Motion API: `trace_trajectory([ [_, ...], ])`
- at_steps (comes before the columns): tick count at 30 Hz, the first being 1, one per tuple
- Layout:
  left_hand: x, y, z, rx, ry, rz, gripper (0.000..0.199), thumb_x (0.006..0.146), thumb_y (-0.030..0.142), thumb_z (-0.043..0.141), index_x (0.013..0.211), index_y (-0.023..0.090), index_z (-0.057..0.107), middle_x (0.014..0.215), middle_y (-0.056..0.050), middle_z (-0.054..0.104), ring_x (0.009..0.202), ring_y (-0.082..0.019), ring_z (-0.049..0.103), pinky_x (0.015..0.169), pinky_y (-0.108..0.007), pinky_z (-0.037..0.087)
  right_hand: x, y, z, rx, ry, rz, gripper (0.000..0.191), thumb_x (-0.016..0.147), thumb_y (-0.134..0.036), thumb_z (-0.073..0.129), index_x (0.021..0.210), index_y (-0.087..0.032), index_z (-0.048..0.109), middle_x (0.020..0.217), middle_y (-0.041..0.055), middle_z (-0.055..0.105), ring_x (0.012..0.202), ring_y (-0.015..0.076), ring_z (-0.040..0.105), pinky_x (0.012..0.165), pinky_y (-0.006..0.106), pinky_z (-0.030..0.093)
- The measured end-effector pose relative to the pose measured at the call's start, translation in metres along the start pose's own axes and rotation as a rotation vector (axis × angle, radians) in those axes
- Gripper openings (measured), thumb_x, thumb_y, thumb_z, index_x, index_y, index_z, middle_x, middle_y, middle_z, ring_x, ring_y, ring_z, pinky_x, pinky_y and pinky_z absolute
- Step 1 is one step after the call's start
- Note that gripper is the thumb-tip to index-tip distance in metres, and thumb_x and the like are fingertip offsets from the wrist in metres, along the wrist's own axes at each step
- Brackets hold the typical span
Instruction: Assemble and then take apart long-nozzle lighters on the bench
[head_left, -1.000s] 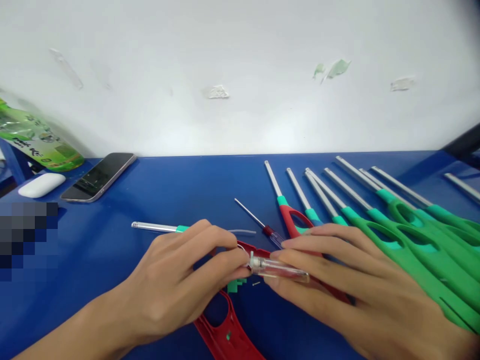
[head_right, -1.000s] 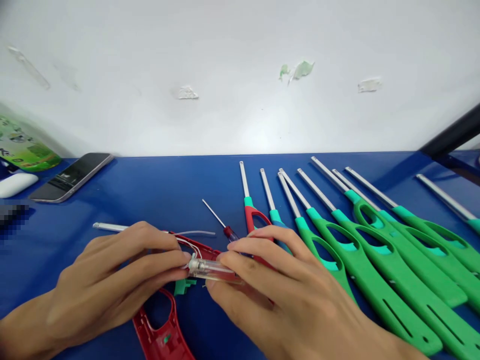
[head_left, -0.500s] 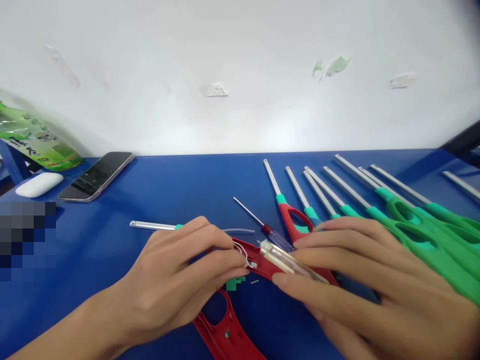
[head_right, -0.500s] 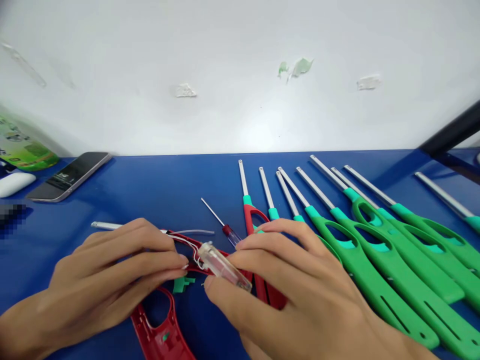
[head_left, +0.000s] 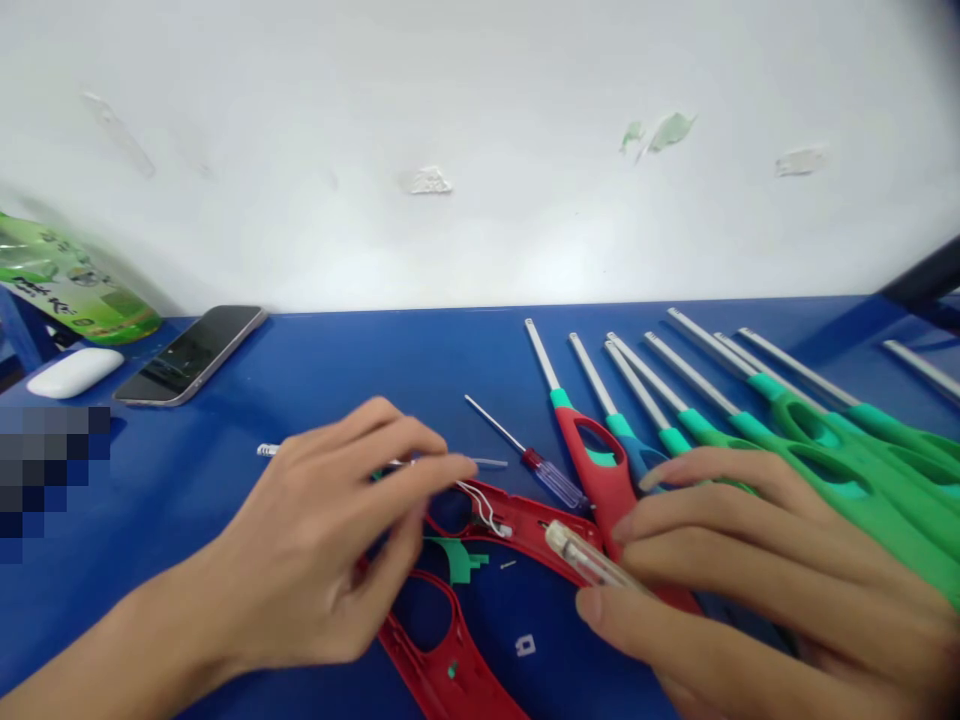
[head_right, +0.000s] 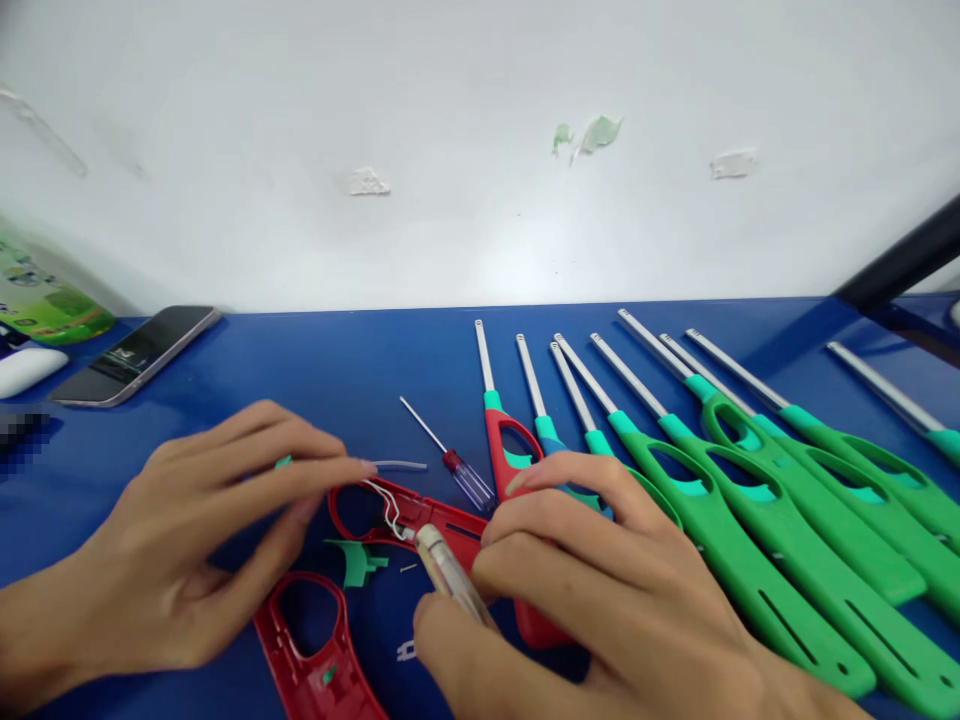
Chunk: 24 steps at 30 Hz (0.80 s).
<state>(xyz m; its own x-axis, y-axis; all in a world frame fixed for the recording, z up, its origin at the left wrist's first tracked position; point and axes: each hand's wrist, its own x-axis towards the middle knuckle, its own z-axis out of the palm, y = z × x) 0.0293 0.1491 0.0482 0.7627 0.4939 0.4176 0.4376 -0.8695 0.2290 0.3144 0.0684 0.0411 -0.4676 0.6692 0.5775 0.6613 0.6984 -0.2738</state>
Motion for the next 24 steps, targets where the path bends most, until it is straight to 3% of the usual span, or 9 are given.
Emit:
trace_trajectory([
  [3,0.000,-0.013,-0.008,-0.002,-0.126,-0.135,0.037,0.088,0.011,0.050,0.121,0.021,0.062,0.116,-0.008,0.065,0.103,-0.026,0.056,0.092,-0.045,0.050,-0.001,0.003,-0.001,-0.009,0.009,-0.063,0.030,0.092,-0.011,0.062,0.108,-0.032,0.076,0.088,-0.0044,0.076,0.083,0.0192,0.072,0.102,0.043,0.055],
  [7,-0.002,-0.023,-0.009,0.014,-0.273,-0.219,0.024,0.090,0.016,0.051,0.111,0.022,0.061,0.110,-0.007,0.065,0.098,-0.027,0.057,0.089,-0.045,0.051,0.002,-0.001,-0.003,-0.013,-0.021,-0.044,0.027,0.096,-0.016,0.059,0.108,-0.032,0.076,0.090,-0.0029,0.076,0.085,0.0203,0.072,0.100,0.043,0.056],
  [13,0.000,-0.031,-0.011,-0.020,-0.283,-0.183,0.020,0.103,0.022,0.048,0.109,0.024,0.067,0.107,-0.005,0.068,0.089,-0.020,0.065,0.077,-0.033,0.055,0.003,-0.005,0.003,0.016,0.036,0.016,0.031,0.093,-0.010,0.060,0.104,-0.035,0.077,0.087,-0.0044,0.074,0.086,0.0193,0.071,0.100,0.041,0.056],
  [19,0.000,-0.042,-0.011,-0.041,-0.253,-0.176,0.026,0.108,0.027,0.051,0.118,0.029,0.075,0.113,-0.005,0.070,0.091,-0.018,0.071,0.079,-0.029,0.057,0.011,-0.001,0.011,0.058,0.125,-0.028,0.028,0.091,-0.004,0.058,0.091,-0.026,0.074,0.074,-0.0054,0.073,0.068,0.0134,0.068,0.088,0.034,0.057],
  [21,0.001,-0.042,-0.011,-0.063,-0.227,-0.187,0.025,0.108,0.029,0.054,0.117,0.029,0.077,0.112,-0.005,0.070,0.090,-0.017,0.071,0.078,-0.027,0.057,0.011,0.001,0.011,0.039,0.102,-0.069,0.028,0.093,-0.006,0.054,0.089,-0.026,0.073,0.071,-0.0046,0.072,0.065,0.0138,0.066,0.085,0.035,0.056],
  [24,0.003,-0.041,-0.013,-0.108,-0.204,-0.212,0.023,0.107,0.028,0.055,0.117,0.029,0.076,0.111,-0.003,0.071,0.090,-0.016,0.071,0.079,-0.026,0.057,0.010,0.004,0.010,0.013,-0.044,-0.082,0.028,0.096,-0.009,0.052,0.097,-0.026,0.075,0.076,-0.0029,0.074,0.070,0.0149,0.068,0.095,0.039,0.054],
])
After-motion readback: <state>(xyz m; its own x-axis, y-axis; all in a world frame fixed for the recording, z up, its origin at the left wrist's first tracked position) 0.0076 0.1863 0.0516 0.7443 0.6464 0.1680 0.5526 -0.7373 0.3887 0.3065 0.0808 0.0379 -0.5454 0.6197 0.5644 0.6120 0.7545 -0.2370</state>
